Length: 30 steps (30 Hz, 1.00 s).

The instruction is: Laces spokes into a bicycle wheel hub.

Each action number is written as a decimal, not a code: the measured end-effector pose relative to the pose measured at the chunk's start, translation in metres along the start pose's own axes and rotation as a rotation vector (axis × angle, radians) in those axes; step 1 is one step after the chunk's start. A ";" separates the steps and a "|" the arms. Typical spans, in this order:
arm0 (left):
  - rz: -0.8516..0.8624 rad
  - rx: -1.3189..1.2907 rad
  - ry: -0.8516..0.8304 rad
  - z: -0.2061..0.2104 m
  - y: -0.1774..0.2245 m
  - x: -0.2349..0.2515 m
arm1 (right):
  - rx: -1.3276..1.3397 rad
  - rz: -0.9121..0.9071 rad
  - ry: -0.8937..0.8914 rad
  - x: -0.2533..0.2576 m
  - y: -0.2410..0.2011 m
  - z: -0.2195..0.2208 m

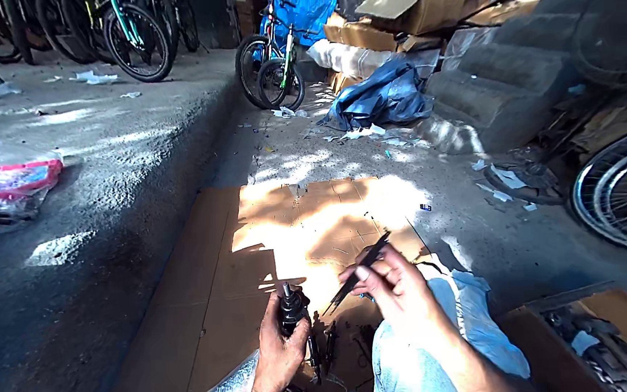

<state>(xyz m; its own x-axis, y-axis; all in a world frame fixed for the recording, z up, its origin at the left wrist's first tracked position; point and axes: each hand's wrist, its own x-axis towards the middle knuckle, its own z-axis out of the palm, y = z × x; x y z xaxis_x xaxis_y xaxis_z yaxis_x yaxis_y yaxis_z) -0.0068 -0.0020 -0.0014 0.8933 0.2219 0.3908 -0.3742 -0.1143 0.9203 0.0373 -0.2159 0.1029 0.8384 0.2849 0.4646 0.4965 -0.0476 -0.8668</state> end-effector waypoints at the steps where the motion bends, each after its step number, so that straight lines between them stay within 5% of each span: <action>1: -0.007 0.004 0.005 0.001 0.000 -0.001 | -0.034 -0.046 -0.025 -0.001 0.002 0.011; 8: 0.004 0.000 -0.009 -0.001 -0.002 -0.004 | -0.029 -0.186 0.003 -0.006 0.005 0.028; 30: 0.022 0.050 -0.092 0.000 -0.007 -0.005 | -0.149 -0.105 -0.102 -0.001 0.013 0.023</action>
<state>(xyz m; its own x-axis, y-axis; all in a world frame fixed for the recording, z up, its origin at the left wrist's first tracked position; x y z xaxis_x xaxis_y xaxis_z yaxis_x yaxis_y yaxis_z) -0.0081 -0.0025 -0.0097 0.9049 0.1288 0.4057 -0.3835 -0.1670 0.9083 0.0374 -0.1945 0.0873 0.7571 0.3907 0.5236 0.6138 -0.1512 -0.7748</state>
